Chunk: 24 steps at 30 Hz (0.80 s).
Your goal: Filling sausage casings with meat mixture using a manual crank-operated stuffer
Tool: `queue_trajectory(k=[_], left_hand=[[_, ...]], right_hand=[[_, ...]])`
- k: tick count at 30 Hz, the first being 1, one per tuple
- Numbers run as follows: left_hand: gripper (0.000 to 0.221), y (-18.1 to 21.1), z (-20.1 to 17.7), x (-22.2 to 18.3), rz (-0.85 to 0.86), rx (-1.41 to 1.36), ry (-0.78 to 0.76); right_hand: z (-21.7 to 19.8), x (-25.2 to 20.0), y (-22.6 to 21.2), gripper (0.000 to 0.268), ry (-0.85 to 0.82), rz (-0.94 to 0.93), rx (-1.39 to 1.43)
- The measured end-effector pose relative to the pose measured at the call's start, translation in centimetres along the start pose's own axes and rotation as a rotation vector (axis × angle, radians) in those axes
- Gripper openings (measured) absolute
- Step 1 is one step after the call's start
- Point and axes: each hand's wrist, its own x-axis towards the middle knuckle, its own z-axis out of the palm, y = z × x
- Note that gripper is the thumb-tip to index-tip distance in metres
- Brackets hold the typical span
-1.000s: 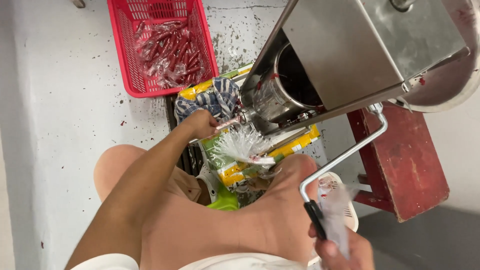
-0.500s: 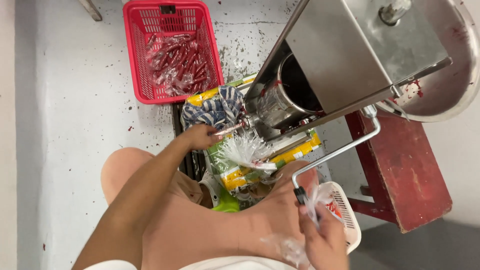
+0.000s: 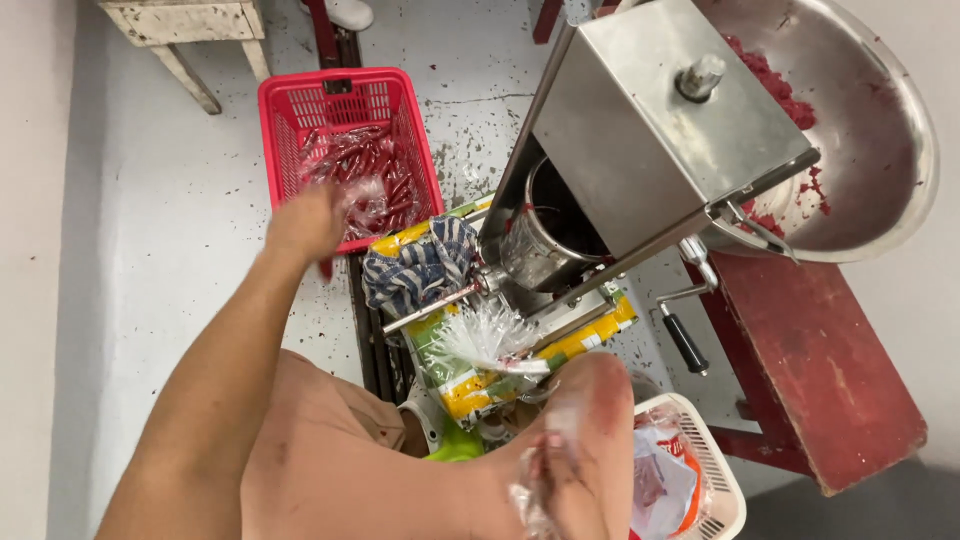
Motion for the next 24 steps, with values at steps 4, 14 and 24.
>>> queue_trajectory(k=[4,14,24], left_hand=[[0.064,3.6,1.3,-2.4,0.064,-0.259,0.376],[0.027,5.9,20.7,-14.1,0.080,-1.480,-0.168],[0.027,5.2,20.4,-14.4,0.281,-1.778,-0.155]], right_hand=[[7.1,-4.2,13.6,0.030,0.000,-0.438,-1.393],[10.3,-1.9,17.0,0.017,-0.049,-0.240,-1.521],[9.7,-3.1,18.4,0.035,-0.217,-0.305,-1.521]])
